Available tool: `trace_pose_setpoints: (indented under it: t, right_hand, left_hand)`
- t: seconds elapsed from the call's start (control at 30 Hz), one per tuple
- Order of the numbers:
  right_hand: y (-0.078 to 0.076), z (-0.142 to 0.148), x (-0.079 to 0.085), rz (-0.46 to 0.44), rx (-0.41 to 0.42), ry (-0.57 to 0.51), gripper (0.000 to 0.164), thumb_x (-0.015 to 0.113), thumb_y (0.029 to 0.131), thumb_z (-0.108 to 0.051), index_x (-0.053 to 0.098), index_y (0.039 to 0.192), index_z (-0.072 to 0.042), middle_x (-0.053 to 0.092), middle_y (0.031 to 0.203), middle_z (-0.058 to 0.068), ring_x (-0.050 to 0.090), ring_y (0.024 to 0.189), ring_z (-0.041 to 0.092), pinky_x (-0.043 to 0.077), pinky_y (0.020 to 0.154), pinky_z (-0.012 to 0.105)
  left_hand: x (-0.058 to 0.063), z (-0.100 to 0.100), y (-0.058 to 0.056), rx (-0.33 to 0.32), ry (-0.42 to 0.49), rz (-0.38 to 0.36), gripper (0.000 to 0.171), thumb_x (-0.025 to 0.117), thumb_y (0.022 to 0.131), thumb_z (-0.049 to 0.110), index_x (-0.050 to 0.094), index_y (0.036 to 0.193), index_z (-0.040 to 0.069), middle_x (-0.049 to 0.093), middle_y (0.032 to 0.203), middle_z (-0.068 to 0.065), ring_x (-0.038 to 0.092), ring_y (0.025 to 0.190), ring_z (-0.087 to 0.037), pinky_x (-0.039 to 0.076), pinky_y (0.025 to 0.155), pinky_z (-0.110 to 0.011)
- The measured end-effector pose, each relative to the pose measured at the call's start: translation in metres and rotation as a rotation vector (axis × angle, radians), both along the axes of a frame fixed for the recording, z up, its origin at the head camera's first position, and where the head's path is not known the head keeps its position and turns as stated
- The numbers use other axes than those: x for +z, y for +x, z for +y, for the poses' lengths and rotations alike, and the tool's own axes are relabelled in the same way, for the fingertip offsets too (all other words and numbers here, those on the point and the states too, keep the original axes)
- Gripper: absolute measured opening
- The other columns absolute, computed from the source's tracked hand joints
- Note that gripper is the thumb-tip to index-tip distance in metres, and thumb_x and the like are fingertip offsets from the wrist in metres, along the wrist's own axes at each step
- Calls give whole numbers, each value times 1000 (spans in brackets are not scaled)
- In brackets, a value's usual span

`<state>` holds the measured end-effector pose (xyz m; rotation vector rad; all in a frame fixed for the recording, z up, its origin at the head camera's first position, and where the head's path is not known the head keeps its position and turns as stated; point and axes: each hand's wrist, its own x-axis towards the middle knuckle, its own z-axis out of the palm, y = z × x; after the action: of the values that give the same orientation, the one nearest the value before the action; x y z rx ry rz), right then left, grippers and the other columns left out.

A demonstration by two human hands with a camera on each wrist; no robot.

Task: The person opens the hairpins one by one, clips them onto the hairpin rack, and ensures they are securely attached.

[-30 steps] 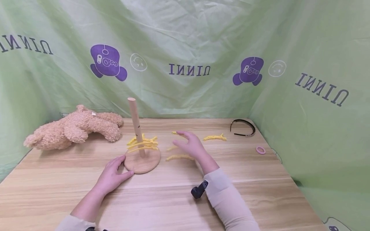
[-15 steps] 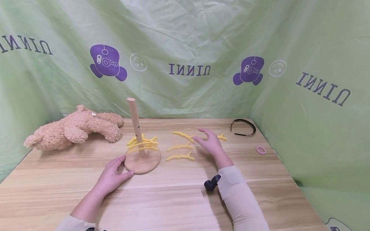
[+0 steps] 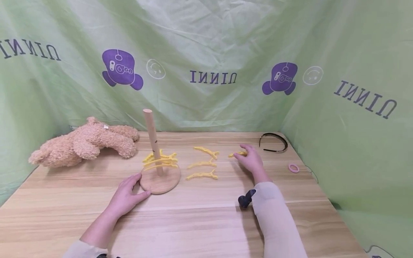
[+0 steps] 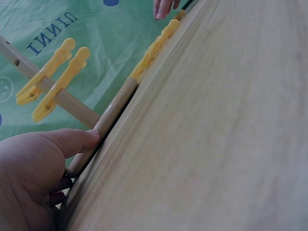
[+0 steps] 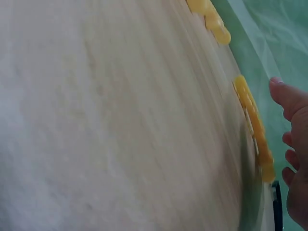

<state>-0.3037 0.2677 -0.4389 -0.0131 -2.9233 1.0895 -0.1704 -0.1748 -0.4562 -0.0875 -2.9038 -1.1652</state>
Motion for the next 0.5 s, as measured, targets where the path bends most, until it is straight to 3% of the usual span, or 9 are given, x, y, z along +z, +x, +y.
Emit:
trace_pose_setpoints:
  t: [0.5]
  right_hand:
    - [-1,25,-5,-71,6,48,68,60,96,-31,33,149,1,26,154,31,25,142,50,21,118,61]
  left_hand:
    - [1,0,0,1,4,-14,80,72,86,29,35,147,-6,35,152,-30,25,144,-47,19,120,-58]
